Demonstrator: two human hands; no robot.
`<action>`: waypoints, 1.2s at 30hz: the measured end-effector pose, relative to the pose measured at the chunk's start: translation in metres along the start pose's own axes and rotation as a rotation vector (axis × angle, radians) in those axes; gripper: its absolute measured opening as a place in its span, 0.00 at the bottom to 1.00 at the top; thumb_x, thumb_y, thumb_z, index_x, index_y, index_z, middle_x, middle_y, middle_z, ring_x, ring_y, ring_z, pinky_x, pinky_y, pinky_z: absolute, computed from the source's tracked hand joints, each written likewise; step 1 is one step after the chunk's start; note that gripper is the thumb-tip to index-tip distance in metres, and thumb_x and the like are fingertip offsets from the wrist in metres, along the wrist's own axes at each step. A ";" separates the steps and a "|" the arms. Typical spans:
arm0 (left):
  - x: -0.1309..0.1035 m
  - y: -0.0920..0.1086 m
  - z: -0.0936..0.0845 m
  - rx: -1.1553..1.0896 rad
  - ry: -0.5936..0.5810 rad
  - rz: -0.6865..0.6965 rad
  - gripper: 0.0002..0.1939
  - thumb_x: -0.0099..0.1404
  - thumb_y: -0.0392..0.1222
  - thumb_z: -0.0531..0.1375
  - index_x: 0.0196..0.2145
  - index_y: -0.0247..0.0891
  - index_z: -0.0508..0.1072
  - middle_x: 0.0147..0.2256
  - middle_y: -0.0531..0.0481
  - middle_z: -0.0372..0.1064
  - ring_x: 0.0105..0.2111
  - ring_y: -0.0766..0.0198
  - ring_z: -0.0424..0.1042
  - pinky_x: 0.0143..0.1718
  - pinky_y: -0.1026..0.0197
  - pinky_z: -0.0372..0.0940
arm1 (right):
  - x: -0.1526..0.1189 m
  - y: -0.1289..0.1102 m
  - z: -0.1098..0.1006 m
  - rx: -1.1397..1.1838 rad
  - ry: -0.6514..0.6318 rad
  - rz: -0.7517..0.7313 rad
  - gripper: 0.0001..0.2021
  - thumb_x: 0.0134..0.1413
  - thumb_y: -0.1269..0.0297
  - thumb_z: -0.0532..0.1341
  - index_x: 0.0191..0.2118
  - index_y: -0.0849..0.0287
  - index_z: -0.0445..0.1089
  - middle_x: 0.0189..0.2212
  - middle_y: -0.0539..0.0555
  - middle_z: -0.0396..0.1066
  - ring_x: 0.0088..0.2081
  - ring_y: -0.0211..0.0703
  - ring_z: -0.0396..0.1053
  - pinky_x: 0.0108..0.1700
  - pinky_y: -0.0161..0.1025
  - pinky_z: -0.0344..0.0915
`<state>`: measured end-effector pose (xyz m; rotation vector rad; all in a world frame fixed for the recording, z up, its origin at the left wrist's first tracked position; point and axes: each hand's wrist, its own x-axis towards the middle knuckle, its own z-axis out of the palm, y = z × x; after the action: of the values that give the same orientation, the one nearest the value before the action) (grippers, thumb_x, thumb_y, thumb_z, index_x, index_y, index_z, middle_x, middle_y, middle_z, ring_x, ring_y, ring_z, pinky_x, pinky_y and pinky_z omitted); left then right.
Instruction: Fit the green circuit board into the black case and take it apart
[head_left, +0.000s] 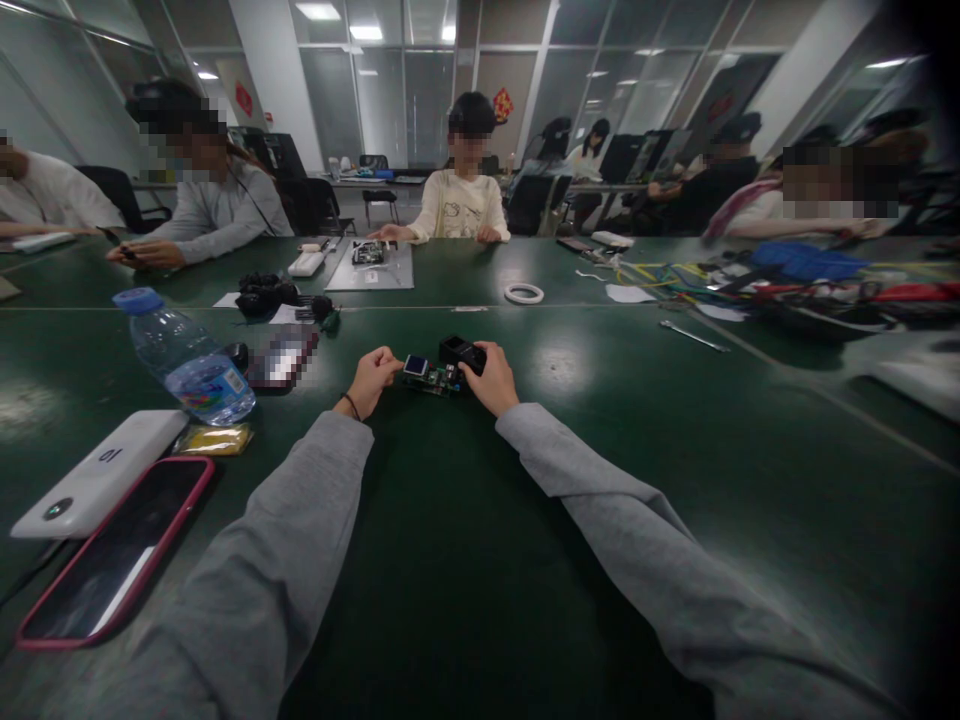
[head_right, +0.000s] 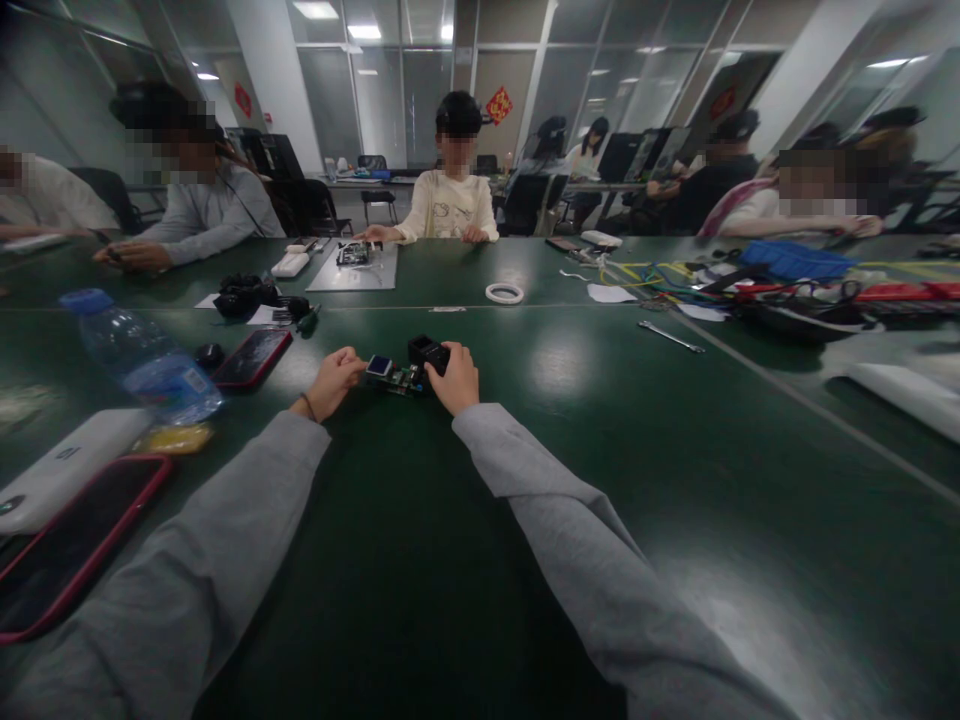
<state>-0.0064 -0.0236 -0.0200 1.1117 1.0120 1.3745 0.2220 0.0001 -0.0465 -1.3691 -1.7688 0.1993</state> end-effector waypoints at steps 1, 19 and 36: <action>0.000 0.000 0.000 0.000 0.003 0.000 0.19 0.47 0.32 0.63 0.21 0.38 0.51 0.17 0.61 0.49 0.15 0.77 0.47 0.16 0.70 0.41 | 0.000 0.000 0.000 0.000 -0.001 -0.002 0.22 0.50 0.62 0.63 0.50 0.60 0.60 0.46 0.60 0.63 0.47 0.52 0.64 0.48 0.50 0.63; 0.003 -0.003 -0.002 0.019 -0.026 0.017 0.19 0.48 0.33 0.62 0.21 0.38 0.50 0.17 0.62 0.47 0.15 0.78 0.46 0.15 0.70 0.39 | 0.000 -0.002 -0.001 0.002 -0.003 0.008 0.21 0.50 0.62 0.63 0.49 0.59 0.60 0.45 0.60 0.63 0.48 0.53 0.64 0.48 0.52 0.63; 0.003 -0.003 -0.002 0.031 -0.022 0.022 0.19 0.48 0.33 0.62 0.21 0.38 0.50 0.18 0.61 0.48 0.15 0.78 0.46 0.15 0.70 0.39 | 0.000 0.001 0.002 0.013 0.004 -0.005 0.22 0.50 0.62 0.63 0.50 0.58 0.59 0.46 0.60 0.63 0.48 0.53 0.64 0.48 0.54 0.64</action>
<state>-0.0077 -0.0207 -0.0234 1.1616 1.0109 1.3658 0.2218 0.0014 -0.0481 -1.3548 -1.7643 0.2049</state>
